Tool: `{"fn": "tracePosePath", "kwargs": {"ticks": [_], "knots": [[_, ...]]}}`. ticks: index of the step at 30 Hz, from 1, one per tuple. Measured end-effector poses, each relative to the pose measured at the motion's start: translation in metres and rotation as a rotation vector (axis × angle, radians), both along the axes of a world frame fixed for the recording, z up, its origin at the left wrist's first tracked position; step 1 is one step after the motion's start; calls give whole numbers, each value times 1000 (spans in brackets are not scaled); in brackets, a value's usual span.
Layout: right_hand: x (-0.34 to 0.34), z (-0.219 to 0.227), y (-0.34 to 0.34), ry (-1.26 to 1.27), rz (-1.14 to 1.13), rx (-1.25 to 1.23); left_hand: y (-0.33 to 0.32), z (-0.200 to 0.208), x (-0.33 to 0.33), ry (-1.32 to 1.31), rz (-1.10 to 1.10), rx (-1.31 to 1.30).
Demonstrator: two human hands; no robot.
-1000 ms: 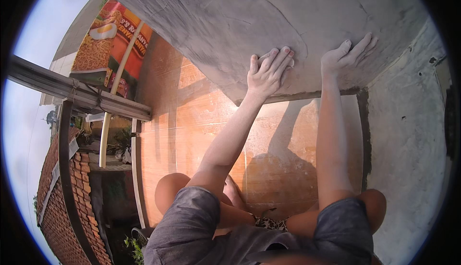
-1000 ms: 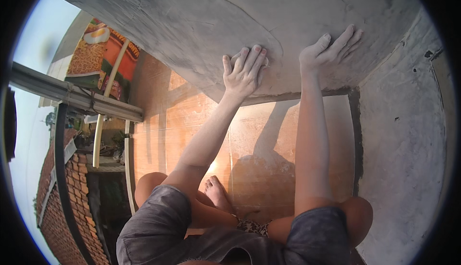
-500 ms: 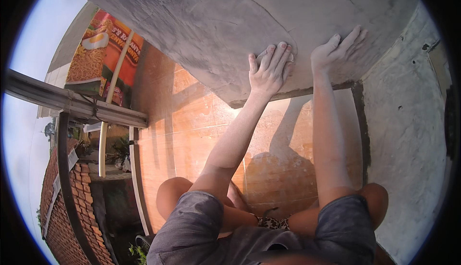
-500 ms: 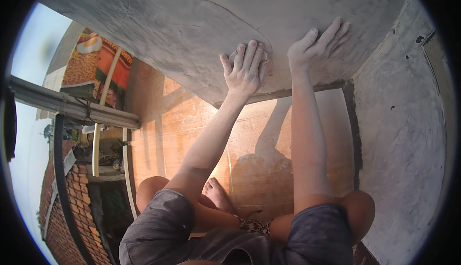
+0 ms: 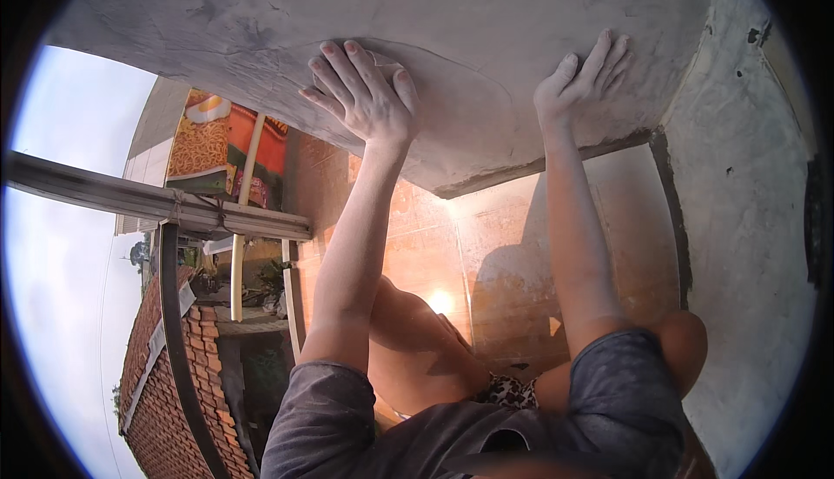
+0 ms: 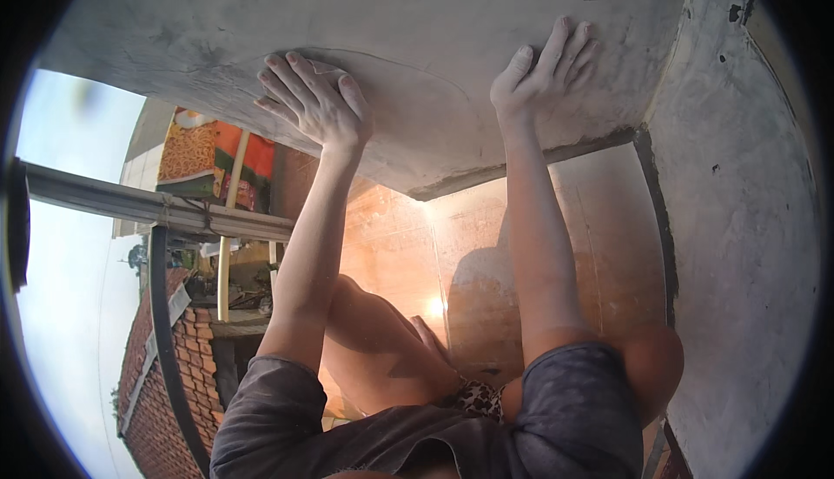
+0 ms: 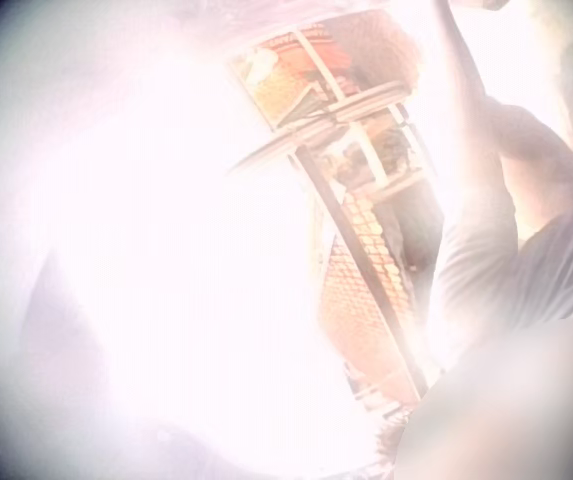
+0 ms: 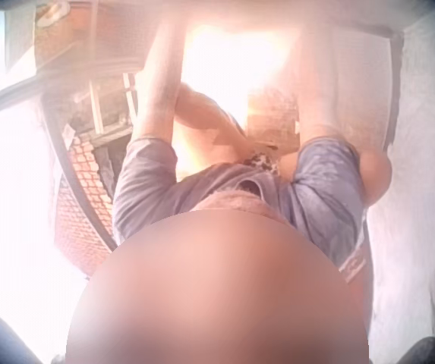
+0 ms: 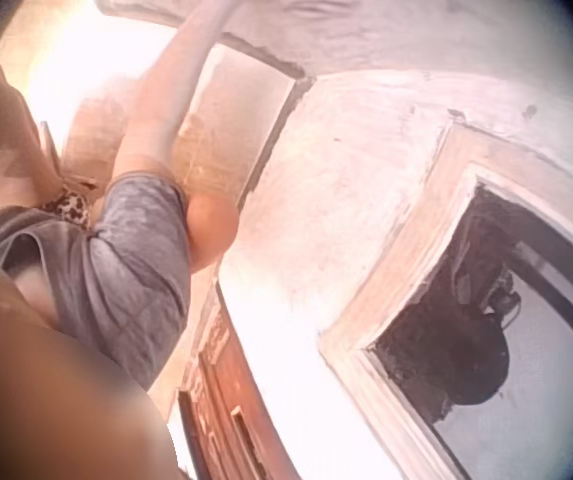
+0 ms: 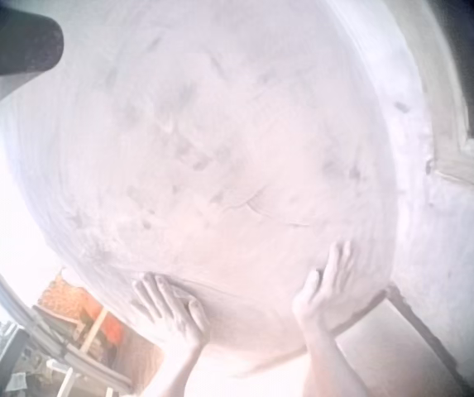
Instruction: The person smooths a freshly plastered ceiling by hand, using both hands to rub and flatten the surface. The person works across different sections of the ceiling, repeatedly smoothing the same areas to achieve an even finish.
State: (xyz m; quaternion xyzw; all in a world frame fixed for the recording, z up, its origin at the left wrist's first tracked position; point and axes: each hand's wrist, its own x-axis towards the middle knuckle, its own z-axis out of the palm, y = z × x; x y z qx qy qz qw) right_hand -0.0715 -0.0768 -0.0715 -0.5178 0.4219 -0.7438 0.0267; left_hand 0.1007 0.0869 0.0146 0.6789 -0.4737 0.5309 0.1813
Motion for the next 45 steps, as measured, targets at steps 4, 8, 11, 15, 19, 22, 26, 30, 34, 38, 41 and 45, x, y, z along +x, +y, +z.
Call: {"fn": "tracePosePath", "kwargs": {"ticks": [4,8,11,15,19,22,26,30,34,38,41,45], "knots": [[1,-2,0,-39,-3,2,-8,-109,-25,-492,-233,497],[2,-5,-2,-40,3,23,-11,-52,-19,-517,-211,399],[5,-7,-3,-65,5,21,1,26,7,-57,8,-63],[9,-8,0,-71,11,3,15,14,17,274,49,-312],[9,-7,3,-52,16,-18,17,-48,6,-431,-83,239],[8,-6,5,-32,-5,-7,23,-33,18,-522,-128,300],[8,-4,7,-37,-7,9,40,25,46,305,45,-404],[9,-6,10,-38,10,8,53,18,43,713,-206,-391],[12,-9,12,-55,33,31,67,10,40,246,-215,-90],[15,-10,10,-63,25,6,67,53,53,202,117,-42],[14,-11,11,-63,17,-19,52,86,57,172,22,-178],[13,-12,12,-31,33,-11,38,106,60,296,-116,-426]]}}
